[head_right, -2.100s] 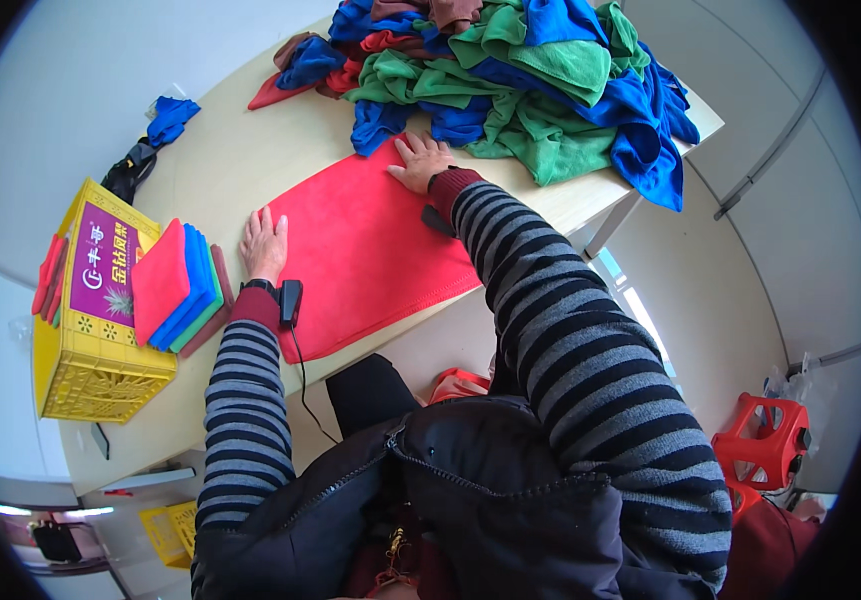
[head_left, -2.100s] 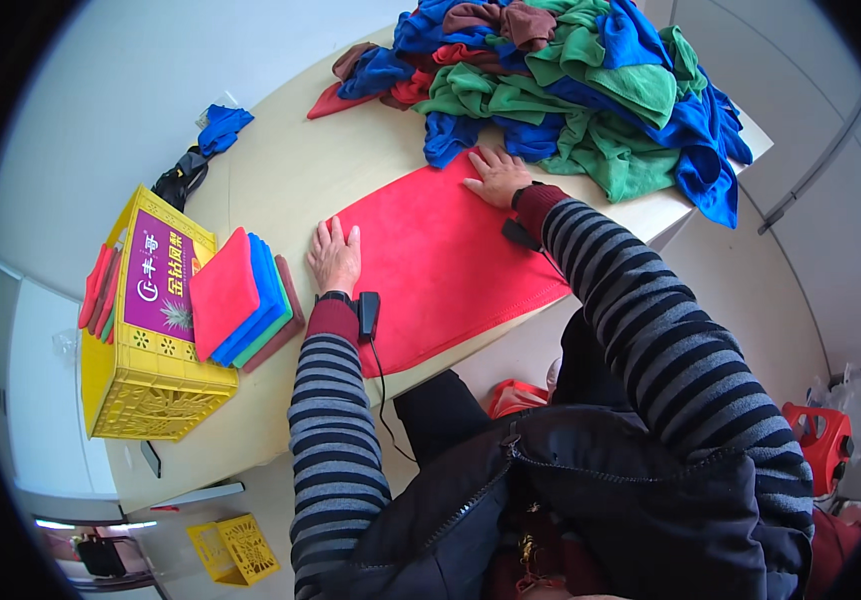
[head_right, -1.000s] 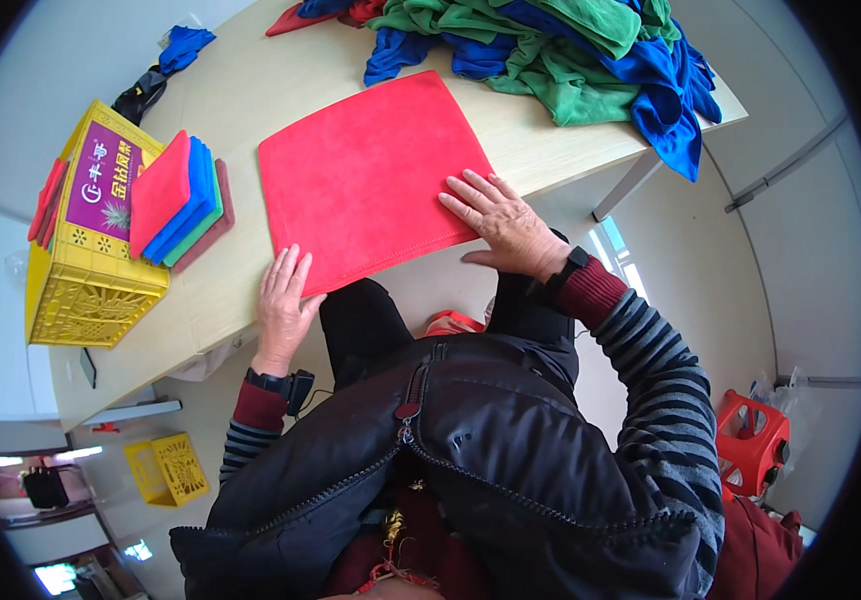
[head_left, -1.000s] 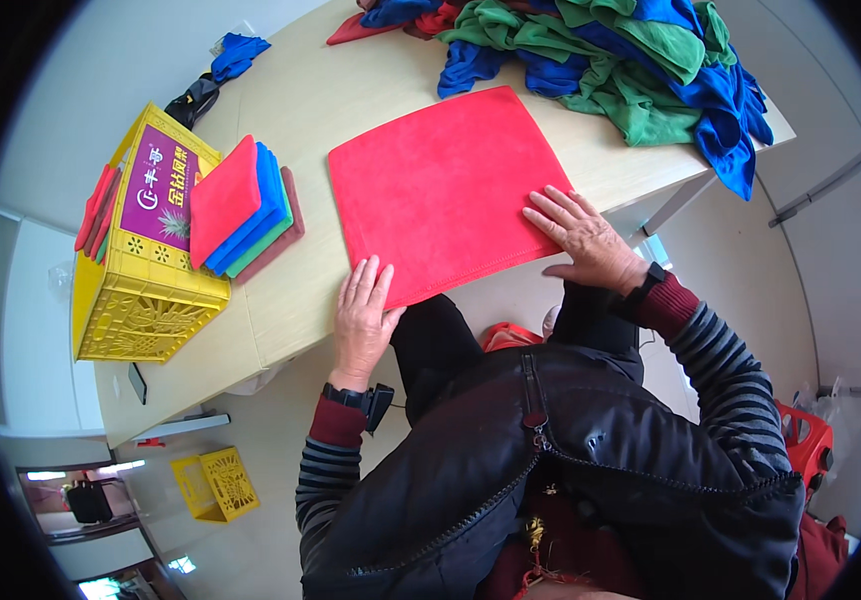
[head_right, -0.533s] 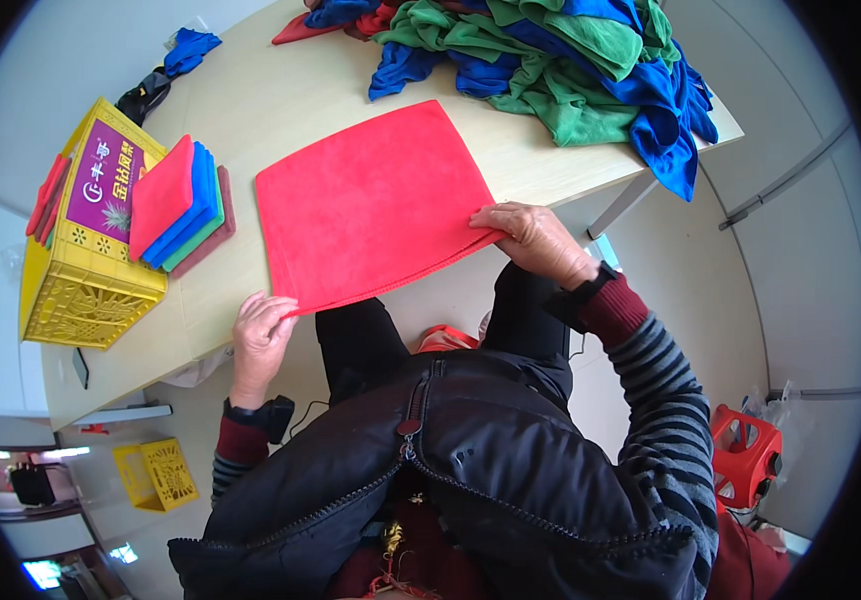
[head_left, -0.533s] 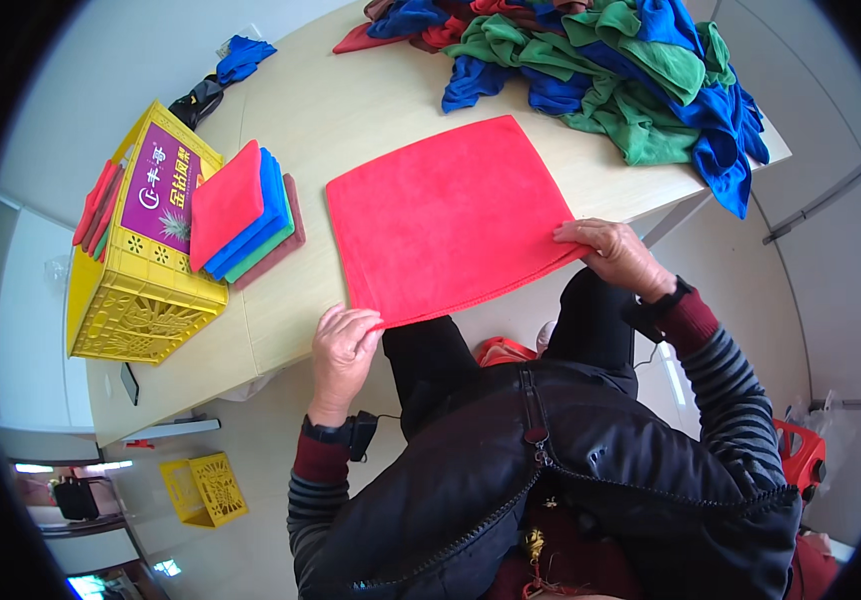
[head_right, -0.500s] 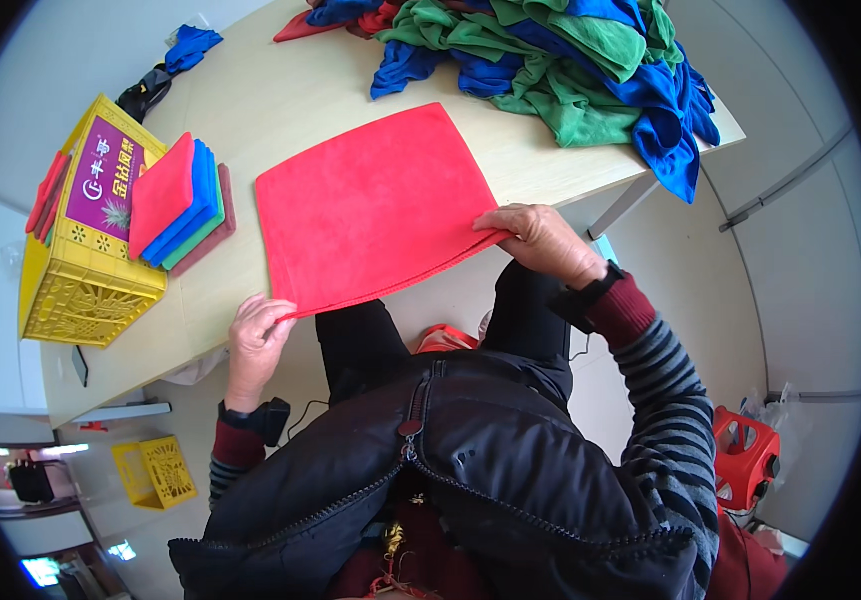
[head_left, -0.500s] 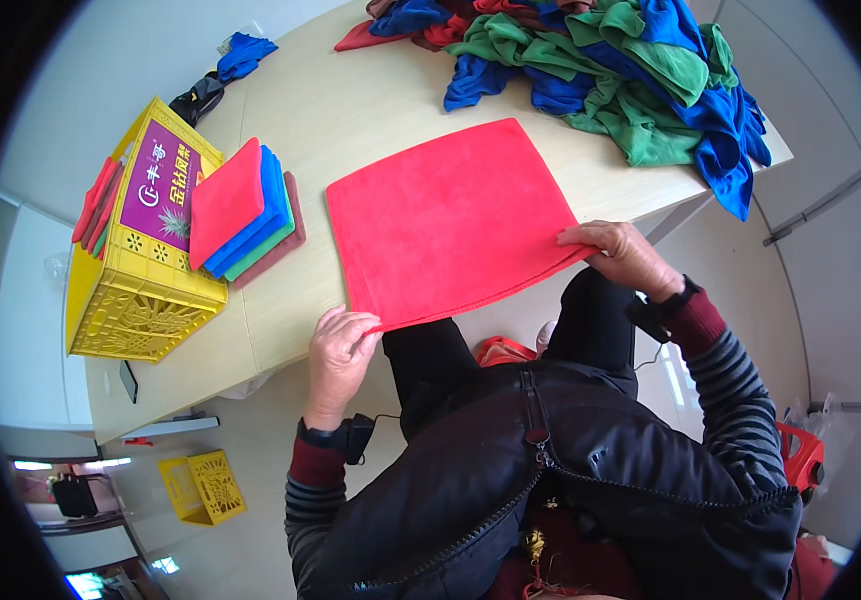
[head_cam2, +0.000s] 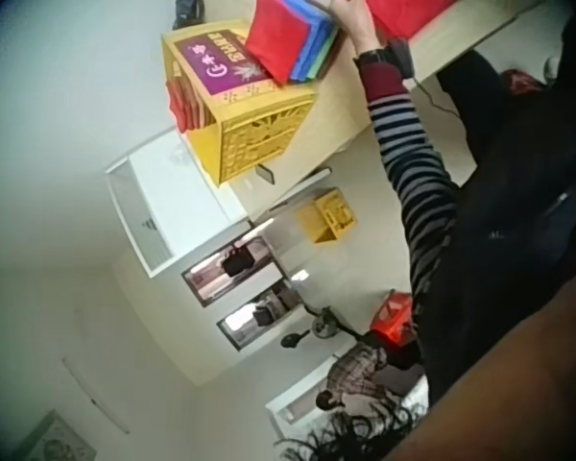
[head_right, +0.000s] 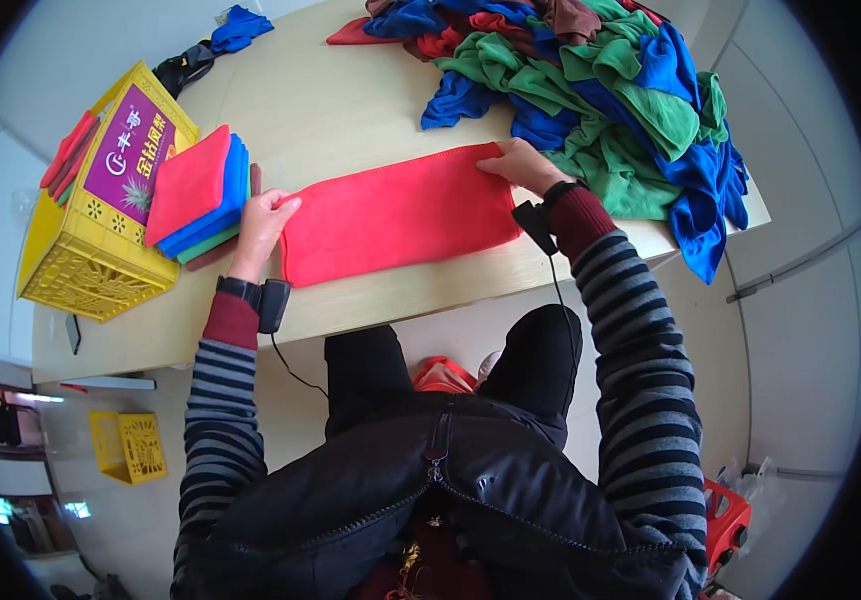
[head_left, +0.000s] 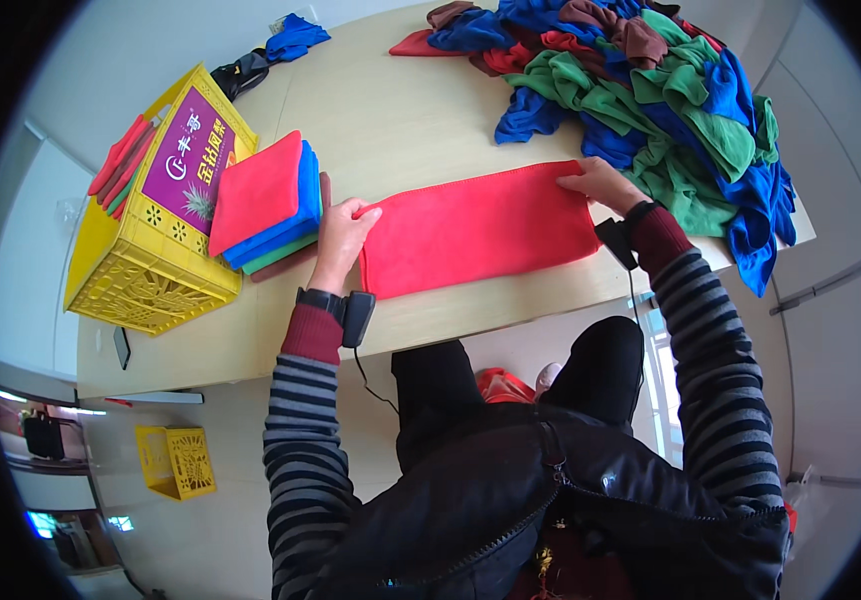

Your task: Fold colorful square pieces of fabric on a table.

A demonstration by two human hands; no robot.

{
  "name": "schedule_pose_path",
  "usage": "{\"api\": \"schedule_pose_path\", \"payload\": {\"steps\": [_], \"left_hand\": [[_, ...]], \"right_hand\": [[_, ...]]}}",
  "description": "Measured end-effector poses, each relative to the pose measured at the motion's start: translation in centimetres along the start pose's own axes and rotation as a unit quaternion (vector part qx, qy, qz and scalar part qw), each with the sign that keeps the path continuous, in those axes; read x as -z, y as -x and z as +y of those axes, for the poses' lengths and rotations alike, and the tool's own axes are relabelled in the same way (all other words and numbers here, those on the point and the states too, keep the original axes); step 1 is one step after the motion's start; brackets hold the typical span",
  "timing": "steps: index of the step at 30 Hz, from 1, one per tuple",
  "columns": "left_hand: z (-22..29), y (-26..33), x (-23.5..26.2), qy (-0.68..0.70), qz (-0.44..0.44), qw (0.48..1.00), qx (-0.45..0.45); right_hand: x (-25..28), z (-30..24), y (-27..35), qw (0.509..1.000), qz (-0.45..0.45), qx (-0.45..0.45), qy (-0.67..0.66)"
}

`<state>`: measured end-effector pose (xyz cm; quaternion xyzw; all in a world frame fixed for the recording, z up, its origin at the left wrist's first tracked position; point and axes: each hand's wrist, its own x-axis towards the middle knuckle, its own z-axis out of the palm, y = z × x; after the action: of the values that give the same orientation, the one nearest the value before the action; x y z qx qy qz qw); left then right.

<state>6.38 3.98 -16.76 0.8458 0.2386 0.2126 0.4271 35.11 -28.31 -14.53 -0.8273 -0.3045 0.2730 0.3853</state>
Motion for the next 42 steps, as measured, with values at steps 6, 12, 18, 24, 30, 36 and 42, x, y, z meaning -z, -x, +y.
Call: {"api": "schedule_pose_path", "payload": {"steps": [6, 12, 18, 24, 30, 36, 42], "left_hand": [[-5.9, -2.5, -2.8, -0.003, 0.039, 0.999, -0.019], [-2.6, 1.7, -2.6, 0.035, 0.047, 0.997, 0.047], [0.3, 9.4, -1.9, 0.031, 0.067, 0.995, 0.062], [-0.1, 11.7, -3.2, 0.120, 0.088, 0.989, 0.028], [-0.5, 12.0, -4.1, 0.133, 0.111, 0.985, 0.014], [-1.4, 12.1, -4.0, 0.173, 0.140, 0.975, 0.011], [-2.0, 13.0, -4.1, 0.029, 0.163, 0.986, -0.006]], "right_hand": [[-1.6, 3.4, -2.9, 0.998, 0.067, 0.021, 0.006], [-2.5, 3.3, 3.8, 0.987, 0.161, -0.012, -0.015], [-5.0, 3.7, 9.7, 0.978, 0.183, 0.003, -0.105], [-5.7, 4.8, 12.6, 0.964, 0.204, 0.049, -0.160], [-6.1, 3.0, 13.2, 0.948, 0.136, -0.010, -0.287], [-7.2, 4.7, 12.5, 0.931, 0.149, 0.011, -0.332], [-7.1, 5.7, 12.8, 0.941, 0.143, 0.009, -0.308]]}}
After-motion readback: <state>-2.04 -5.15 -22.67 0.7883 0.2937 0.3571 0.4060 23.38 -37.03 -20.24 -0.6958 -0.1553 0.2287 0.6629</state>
